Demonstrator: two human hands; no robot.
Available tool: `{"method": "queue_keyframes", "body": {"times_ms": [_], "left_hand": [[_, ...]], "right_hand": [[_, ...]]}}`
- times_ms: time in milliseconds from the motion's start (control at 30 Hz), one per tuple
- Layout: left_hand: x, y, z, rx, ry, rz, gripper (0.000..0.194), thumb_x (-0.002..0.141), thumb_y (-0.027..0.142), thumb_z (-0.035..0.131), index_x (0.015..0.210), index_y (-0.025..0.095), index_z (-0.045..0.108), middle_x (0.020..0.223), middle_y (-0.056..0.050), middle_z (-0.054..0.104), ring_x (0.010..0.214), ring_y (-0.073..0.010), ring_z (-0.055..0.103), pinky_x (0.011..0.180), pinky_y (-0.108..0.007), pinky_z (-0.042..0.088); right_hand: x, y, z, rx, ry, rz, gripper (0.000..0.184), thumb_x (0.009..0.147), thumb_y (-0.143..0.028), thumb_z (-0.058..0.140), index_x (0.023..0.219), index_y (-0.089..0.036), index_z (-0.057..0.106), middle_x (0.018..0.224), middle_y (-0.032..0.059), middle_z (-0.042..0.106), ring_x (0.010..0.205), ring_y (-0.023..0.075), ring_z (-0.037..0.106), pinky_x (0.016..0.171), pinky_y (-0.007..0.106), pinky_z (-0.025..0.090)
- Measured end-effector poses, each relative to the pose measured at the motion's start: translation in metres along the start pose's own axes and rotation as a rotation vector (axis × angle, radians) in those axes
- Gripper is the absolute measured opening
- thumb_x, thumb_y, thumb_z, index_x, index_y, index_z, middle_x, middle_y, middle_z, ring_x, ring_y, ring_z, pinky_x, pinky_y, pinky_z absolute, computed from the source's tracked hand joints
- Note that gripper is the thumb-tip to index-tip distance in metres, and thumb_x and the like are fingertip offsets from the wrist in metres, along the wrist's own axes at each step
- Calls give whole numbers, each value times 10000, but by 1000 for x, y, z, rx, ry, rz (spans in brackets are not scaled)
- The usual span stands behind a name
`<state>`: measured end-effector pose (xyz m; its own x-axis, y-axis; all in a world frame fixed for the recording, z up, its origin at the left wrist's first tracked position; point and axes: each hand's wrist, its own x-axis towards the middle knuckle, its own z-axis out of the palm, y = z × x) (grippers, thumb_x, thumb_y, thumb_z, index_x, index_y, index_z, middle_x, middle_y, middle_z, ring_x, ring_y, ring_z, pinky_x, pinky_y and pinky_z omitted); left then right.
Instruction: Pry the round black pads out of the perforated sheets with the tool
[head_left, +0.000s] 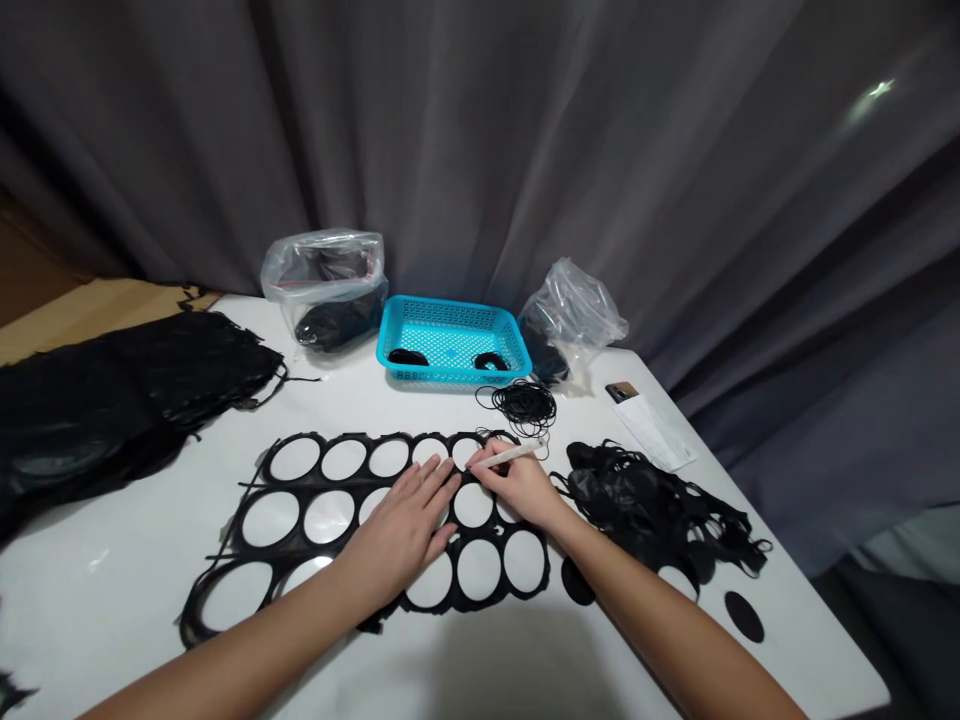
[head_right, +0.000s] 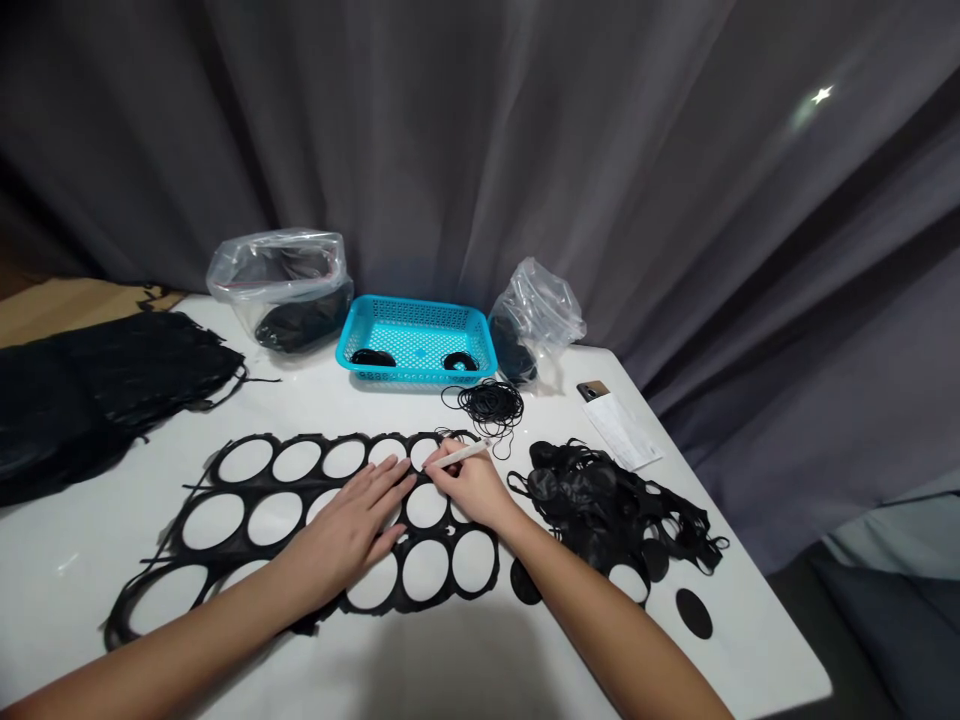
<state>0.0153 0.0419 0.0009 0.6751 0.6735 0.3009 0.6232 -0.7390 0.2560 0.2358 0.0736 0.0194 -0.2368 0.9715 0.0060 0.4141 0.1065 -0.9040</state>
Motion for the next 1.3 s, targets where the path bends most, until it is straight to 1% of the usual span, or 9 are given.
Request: {"method": "queue_keyframes", "body": {"times_ms": [433, 533, 700, 800, 867, 967, 1067, 1200, 1300], "left_hand": [[-1, 1, 2, -11, -3, -12, 509, 991, 266, 505, 1485, 176, 426, 1546, -131, 441, 1456, -290, 362, 1188, -494, 316], [-2, 1, 5, -6, -2, 6, 479, 999, 251, 481, 1470, 166, 447, 1538, -125, 455, 1466, -286, 343, 1192, -488, 313], [-4, 1, 8, -39, -15, 34, 481, 996, 215, 452, 1473, 149, 439, 1519, -130, 480, 1440, -258, 397, 1190, -441, 333], [-3, 1, 4, -35, -22, 42, 470, 984, 194, 465, 1451, 138, 464, 1504, -134, 498, 1440, -265, 396, 1188, -451, 340], [-2, 1, 0, -28, -27, 43, 464, 979, 184, 471, 1441, 137, 472, 1496, -134, 508, 1432, -266, 410, 1184, -459, 348], [1, 1, -5, -49, -19, 38, 446, 974, 182, 493, 1419, 144, 490, 1482, -137, 520, 1407, -263, 448, 1172, -453, 372], [1, 2, -12, -62, 4, 40, 420, 965, 179, 512, 1383, 138, 516, 1461, -150, 535, 1388, -279, 471, 1154, -468, 397], [-9, 14, -22, -37, 0, 45, 326, 958, 195, 519, 1275, 149, 586, 1397, -145, 581, 1325, -291, 530, 1129, -471, 426], [-25, 26, -22, -16, -40, 71, 347, 949, 210, 531, 1287, 155, 585, 1384, -145, 590, 1301, -301, 549, 1118, -472, 436]], "right_hand": [[-1, 4, 0, -39, 13, -41, 91, 880, -234, 609, 795, -201, 615, 891, 29, 724, 782, 175, 631, 724, 304, 478], [-9, 1, 4, -200, 22, -185, 111, 922, -191, 557, 820, -210, 596, 904, 39, 702, 853, 192, 632, 784, 319, 482], [-8, -7, 6, -704, -106, -467, 159, 900, -107, 537, 1016, -188, 608, 1050, 139, 687, 976, 271, 582, 866, 398, 440], [18, -6, -23, -798, 125, -352, 154, 896, -100, 493, 958, -182, 608, 977, 142, 680, 918, 274, 571, 805, 376, 424], [38, -3, -53, -757, 402, -203, 165, 903, -112, 446, 890, -189, 591, 892, 116, 660, 849, 256, 568, 751, 348, 407], [54, 1, -87, -685, 538, -142, 156, 918, -188, 432, 833, -203, 562, 814, 73, 647, 751, 220, 571, 700, 316, 398], [45, 1, -88, -411, 439, -35, 160, 870, -303, 535, 734, -218, 530, 693, 17, 629, 633, 181, 555, 616, 279, 397], [10, -8, -50, 63, 196, 103, 234, 813, -363, 636, 711, -219, 484, 773, 15, 687, 570, 130, 534, 539, 241, 408], [-19, -16, -19, 250, 23, 145, 255, 826, -385, 657, 743, -216, 484, 878, 26, 709, 548, 107, 517, 501, 228, 401]]}}
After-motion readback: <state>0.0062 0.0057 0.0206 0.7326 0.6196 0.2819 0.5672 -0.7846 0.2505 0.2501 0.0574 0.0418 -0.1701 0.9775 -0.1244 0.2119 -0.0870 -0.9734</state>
